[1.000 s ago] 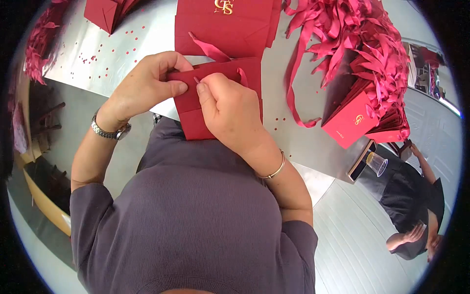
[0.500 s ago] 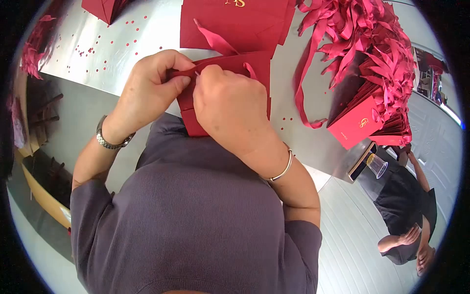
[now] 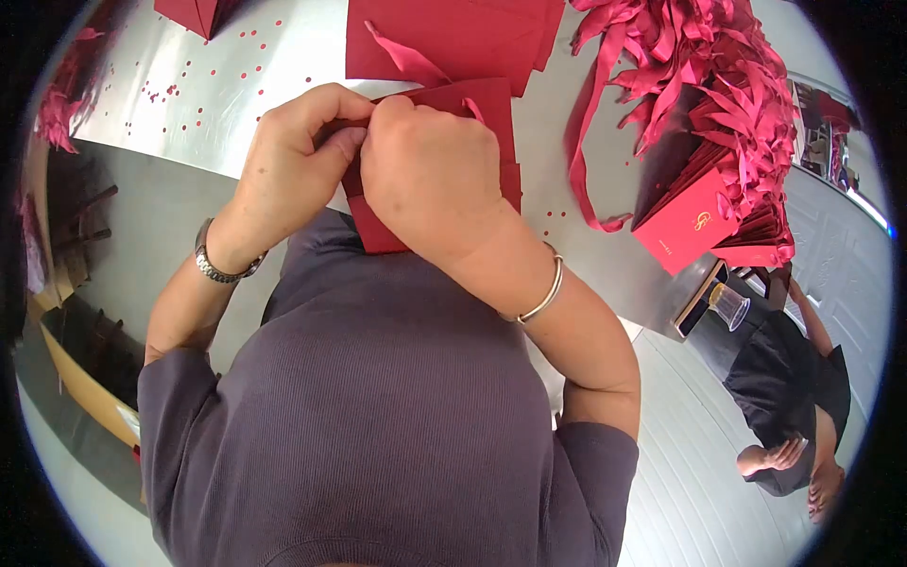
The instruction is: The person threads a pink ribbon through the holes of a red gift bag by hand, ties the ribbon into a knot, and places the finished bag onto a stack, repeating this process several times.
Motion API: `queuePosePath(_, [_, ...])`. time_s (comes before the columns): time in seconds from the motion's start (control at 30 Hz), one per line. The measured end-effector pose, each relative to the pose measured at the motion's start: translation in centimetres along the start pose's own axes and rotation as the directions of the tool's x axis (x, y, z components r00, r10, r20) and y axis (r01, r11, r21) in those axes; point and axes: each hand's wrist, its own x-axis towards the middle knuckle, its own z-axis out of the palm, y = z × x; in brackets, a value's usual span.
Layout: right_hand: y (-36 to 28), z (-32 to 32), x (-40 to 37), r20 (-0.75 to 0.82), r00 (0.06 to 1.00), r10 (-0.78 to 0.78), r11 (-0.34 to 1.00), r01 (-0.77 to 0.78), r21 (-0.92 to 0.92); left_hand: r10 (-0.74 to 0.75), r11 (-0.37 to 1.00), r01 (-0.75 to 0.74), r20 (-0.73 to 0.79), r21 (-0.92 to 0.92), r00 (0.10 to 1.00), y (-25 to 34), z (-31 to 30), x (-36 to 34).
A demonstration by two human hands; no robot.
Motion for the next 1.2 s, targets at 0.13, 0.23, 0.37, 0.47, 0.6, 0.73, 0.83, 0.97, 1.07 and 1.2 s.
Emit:
queuePosePath(0.13, [0.4, 0.9, -1.5, -0.111, 0.993, -0.049, 0.997, 0.056, 0.058, -0.082, 0.987, 0.109, 0.209, -0.120, 0.975, 0.5, -2.1, 0.1])
queuePosePath(0.23, [0.3, 1.4, -2.1, -0.258, 0.966, 0.001, 0.969, 0.063, 0.240, -0.195, 0.972, 0.228, 0.355, -0.053, 0.914, 1.3, -4.0, 1.9])
queuePosePath(0.37, [0.2, 1.1, -2.2, -0.268, 0.962, 0.062, 0.948, 0.027, 0.317, 0.194, 0.947, -0.268, 0.347, 0.179, 0.918, 2.3, -4.4, 3.5])
queuePosePath(0.47, [0.1, 0.8, -2.5, -0.245, 0.967, 0.065, 0.937, 0.025, 0.348, -0.147, 0.971, 0.010, 0.566, 0.238, 0.811, 4.3, -5.1, 6.0])
queuePosePath(0.6, [-0.1, 0.5, -2.6, -0.213, 0.974, 0.078, 0.929, 0.006, 0.369, -0.191, 0.962, 0.007, 0.659, 0.271, 0.728, 4.0, -4.8, 6.7])
queuePosePath(0.73, [-0.3, 0.8, -2.8, -0.258, 0.964, 0.058, 0.934, 0.039, 0.355, -0.064, 0.980, -0.090, 0.702, 0.180, 0.709, 3.6, -5.2, 6.9])
queuePosePath(0.83, [-0.2, 1.5, -2.7, -0.300, 0.954, 0.021, 0.938, 0.085, 0.336, -0.121, 0.952, -0.126, 0.718, 0.280, 0.685, 3.2, -4.8, 6.8])
queuePosePath(0.97, [-0.4, 1.2, -2.5, -0.297, 0.955, -0.017, 0.973, 0.083, 0.213, 0.104, 0.942, -0.283, 0.647, 0.180, 0.755, 1.6, -4.2, 5.8])
queuePosePath(1.07, [-0.4, 0.1, -2.3, -0.175, 0.984, 0.026, 0.981, 0.009, 0.192, 0.171, 0.900, -0.373, 0.606, 0.224, 0.777, 1.8, -3.9, 5.6])
queuePosePath(1.2, [-0.4, -0.5, -2.1, -0.067, 0.990, 0.124, 0.947, -0.098, 0.305, 0.106, 0.887, -0.348, 0.600, 0.303, 0.793, 2.4, -4.0, 5.4])
